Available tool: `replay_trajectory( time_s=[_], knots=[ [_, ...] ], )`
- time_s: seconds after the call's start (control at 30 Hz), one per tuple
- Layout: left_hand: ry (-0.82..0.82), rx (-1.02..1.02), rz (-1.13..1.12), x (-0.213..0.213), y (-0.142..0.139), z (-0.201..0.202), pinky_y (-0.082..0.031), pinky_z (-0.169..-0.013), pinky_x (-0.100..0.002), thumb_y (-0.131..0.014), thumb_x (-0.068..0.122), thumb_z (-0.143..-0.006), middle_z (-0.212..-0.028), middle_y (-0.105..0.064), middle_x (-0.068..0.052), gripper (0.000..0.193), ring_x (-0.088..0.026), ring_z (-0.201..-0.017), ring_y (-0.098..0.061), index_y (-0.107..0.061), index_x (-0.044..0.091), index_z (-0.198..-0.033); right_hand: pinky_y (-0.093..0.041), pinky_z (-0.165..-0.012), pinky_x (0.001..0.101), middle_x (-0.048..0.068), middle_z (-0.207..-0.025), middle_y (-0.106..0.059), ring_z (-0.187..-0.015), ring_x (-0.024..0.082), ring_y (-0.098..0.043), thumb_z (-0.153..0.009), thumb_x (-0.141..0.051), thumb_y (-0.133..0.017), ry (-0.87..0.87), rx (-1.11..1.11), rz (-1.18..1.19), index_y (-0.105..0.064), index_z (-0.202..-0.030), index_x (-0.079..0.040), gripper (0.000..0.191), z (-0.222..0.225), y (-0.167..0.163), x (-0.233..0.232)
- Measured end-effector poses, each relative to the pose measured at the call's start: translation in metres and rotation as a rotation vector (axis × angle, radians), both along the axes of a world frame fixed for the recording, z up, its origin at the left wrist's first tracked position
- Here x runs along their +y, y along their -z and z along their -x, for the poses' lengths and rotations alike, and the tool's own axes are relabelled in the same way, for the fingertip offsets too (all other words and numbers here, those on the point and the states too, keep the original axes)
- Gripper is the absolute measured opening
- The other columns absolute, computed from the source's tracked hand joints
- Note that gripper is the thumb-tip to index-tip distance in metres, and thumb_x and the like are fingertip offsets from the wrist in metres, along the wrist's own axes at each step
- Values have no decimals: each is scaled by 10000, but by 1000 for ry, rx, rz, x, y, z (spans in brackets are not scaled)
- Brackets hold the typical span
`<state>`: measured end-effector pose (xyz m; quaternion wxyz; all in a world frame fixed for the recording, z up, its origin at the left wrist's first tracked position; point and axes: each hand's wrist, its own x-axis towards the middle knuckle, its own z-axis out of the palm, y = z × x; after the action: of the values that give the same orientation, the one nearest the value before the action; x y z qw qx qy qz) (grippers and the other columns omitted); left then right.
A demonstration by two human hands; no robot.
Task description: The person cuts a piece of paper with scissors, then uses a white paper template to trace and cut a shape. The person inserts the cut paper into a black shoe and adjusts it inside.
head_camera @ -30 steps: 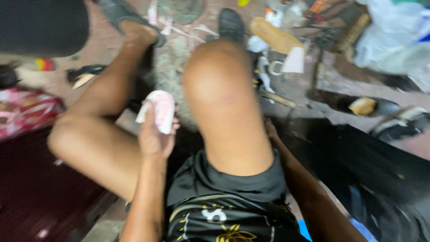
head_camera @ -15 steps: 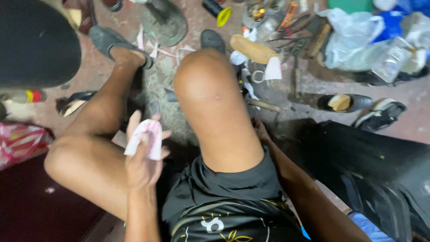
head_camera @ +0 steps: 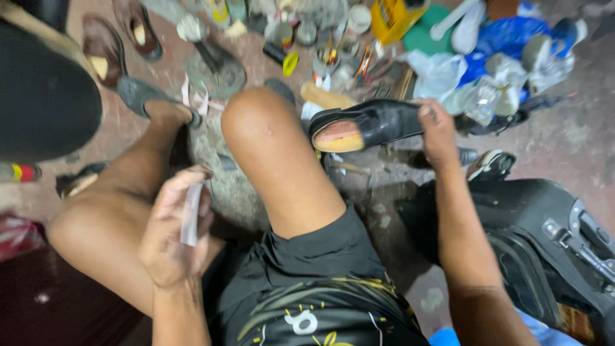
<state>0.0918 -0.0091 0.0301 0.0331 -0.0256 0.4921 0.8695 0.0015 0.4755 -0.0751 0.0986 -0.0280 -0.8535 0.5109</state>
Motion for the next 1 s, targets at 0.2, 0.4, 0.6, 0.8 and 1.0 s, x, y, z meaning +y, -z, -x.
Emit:
replay_trajectory(
  time_s=[0.2,0.4,0.6,0.8,1.0],
  knots=[
    [83,145,96,20,-76,-27,-541,-1020,-278,-676,-39,-884,-1338,-574,-106,622,-152,-1214,-599,-442,-3,-1458,-558,-933,301,79,-1080,-679,-983,155,-674,-1076,-488,-585,-271,83,759,-648,-1127,-26,469,41,-84,-12],
    [21,260,298,17,-132,-39,-555,-830,-254,-783,-50,-837,-1189,-614,-92,700,-112,-992,-623,-465,-2,-1458,-516,-783,252,41,-940,-677,-848,115,-647,-1062,-528,-568,-429,-28,590,-669,-1071,-27,511,74,-142,-96],
    [20,205,283,-7,-119,-40,-572,-824,-226,-714,-4,-918,-1078,-691,-56,516,-83,-942,-668,-529,-5,-1400,-502,-856,255,2,-988,-663,-905,85,-605,-1079,-433,-631,-671,-16,337,-674,-1058,-34,402,109,-159,-190],
    [-125,196,230,-42,-93,-19,-533,-822,-216,-702,-3,-977,-1021,-664,-47,452,-78,-911,-635,-565,-41,-1406,-525,-863,260,-14,-982,-703,-900,86,-643,-1054,-395,-583,-819,-370,381,-696,-1039,-77,338,156,-139,-274],
    [-184,154,157,-71,-85,11,-562,-857,-220,-679,-9,-991,-1089,-704,-53,359,-81,-954,-675,-574,-50,-1331,-523,-581,313,34,-830,-680,-653,138,-622,-1015,-483,-620,-785,-709,347,-684,-984,-79,411,185,-95,-334]
  ],
)
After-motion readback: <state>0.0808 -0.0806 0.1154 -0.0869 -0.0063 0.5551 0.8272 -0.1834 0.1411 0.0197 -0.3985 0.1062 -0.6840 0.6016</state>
